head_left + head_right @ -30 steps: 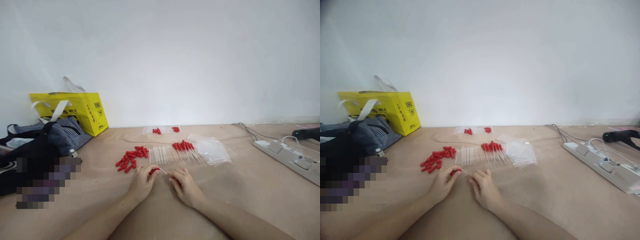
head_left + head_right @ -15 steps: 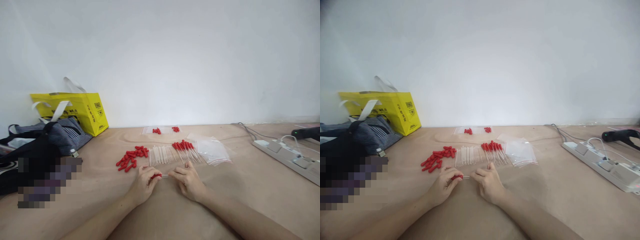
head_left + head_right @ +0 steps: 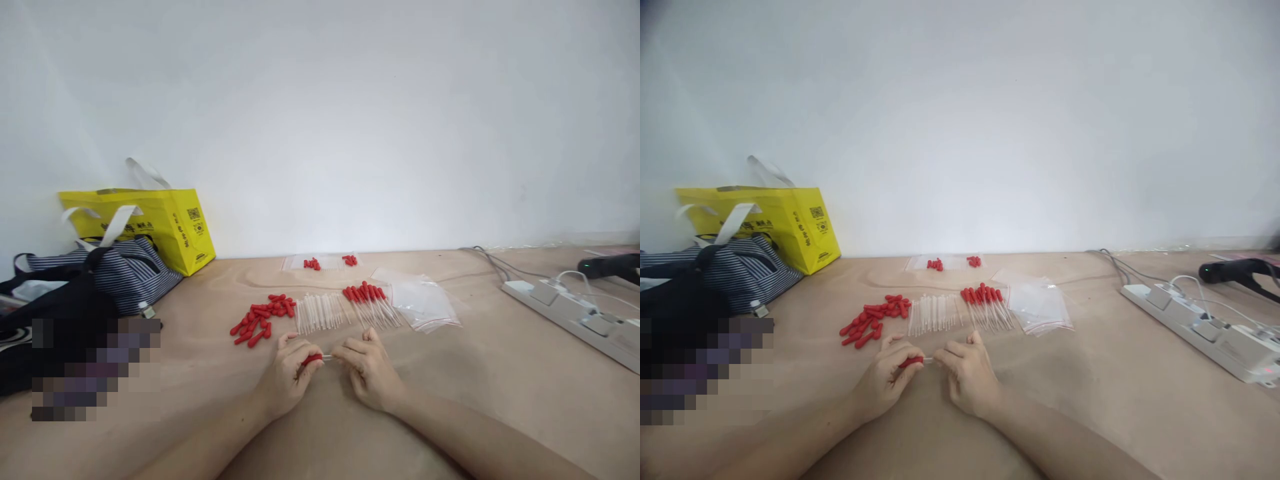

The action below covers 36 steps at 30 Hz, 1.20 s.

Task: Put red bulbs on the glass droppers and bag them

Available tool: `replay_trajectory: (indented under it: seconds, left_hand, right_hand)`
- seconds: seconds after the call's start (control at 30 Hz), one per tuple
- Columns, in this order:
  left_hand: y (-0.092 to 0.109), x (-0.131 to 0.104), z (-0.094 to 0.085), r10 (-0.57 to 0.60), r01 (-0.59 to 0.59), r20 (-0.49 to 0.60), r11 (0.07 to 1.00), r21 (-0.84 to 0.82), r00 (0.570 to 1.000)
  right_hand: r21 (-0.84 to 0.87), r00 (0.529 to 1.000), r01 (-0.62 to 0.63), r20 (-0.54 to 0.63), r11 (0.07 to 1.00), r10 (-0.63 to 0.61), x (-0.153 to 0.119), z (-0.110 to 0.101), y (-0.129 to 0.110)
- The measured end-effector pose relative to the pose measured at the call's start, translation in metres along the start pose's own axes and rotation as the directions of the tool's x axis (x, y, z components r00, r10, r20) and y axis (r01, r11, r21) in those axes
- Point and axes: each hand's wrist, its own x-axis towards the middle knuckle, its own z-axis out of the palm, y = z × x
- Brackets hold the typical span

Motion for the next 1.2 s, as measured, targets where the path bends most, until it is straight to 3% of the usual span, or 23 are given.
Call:
replay_trajectory:
  seconds: [0.33, 0.5, 0.6, 0.67, 0.73, 0.8, 0.93, 1.07, 1.2]
  left_hand:
    - [-0.004, 0.002, 0.003, -0.011, 0.011, 0.014, 1.0, -0.016, 1.0]
    - [-0.009, 0.006, -0.001, -0.011, 0.011, 0.035, 1.0, 0.019, 0.999]
    - [-0.015, 0.006, -0.004, 0.001, 0.002, -0.028, 0.993, 0.114, 1.0]
    - [-0.021, 0.007, -0.005, -0.056, 0.081, -0.133, 0.978, 0.192, 0.99]
    - [-0.029, 0.007, -0.007, -0.143, 0.204, -0.241, 0.945, 0.255, 0.96]
    - [-0.036, 0.008, -0.008, -0.219, 0.313, -0.311, 0.903, 0.295, 0.925]
    - [-0.045, 0.009, -0.012, -0.322, 0.429, -0.324, 0.832, 0.352, 0.89]
    - [-0.049, 0.008, -0.016, -0.364, 0.459, -0.291, 0.788, 0.41, 0.885]
    - [-0.05, 0.007, -0.015, -0.367, 0.446, -0.254, 0.773, 0.452, 0.895]
  right_hand:
    - [0.072, 1.0, 0.002, 0.008, 0.997, -0.003, 0.002, 0.008, 0.003]
    - [-0.078, 0.998, -0.01, 0.056, 0.997, 0.014, 0.005, 0.001, 0.003]
    - [-0.154, 0.998, -0.048, 0.04, 0.987, 0.055, 0.006, -0.002, 0.005]
    - [-0.173, 0.987, -0.161, -0.007, 0.972, 0.163, 0.008, -0.004, 0.01]
    - [-0.184, 0.943, -0.333, -0.086, 0.925, 0.323, 0.014, -0.005, 0.021]
    - [-0.198, 0.862, -0.505, -0.161, 0.84, 0.48, 0.023, -0.007, 0.036]
    - [-0.274, 0.716, -0.697, -0.217, 0.662, 0.664, 0.042, -0.006, 0.06]
    - [-0.342, 0.669, -0.732, -0.196, 0.589, 0.717, 0.051, -0.003, 0.069]
    - [-0.401, 0.67, -0.718, -0.177, 0.568, 0.721, 0.053, -0.003, 0.07]
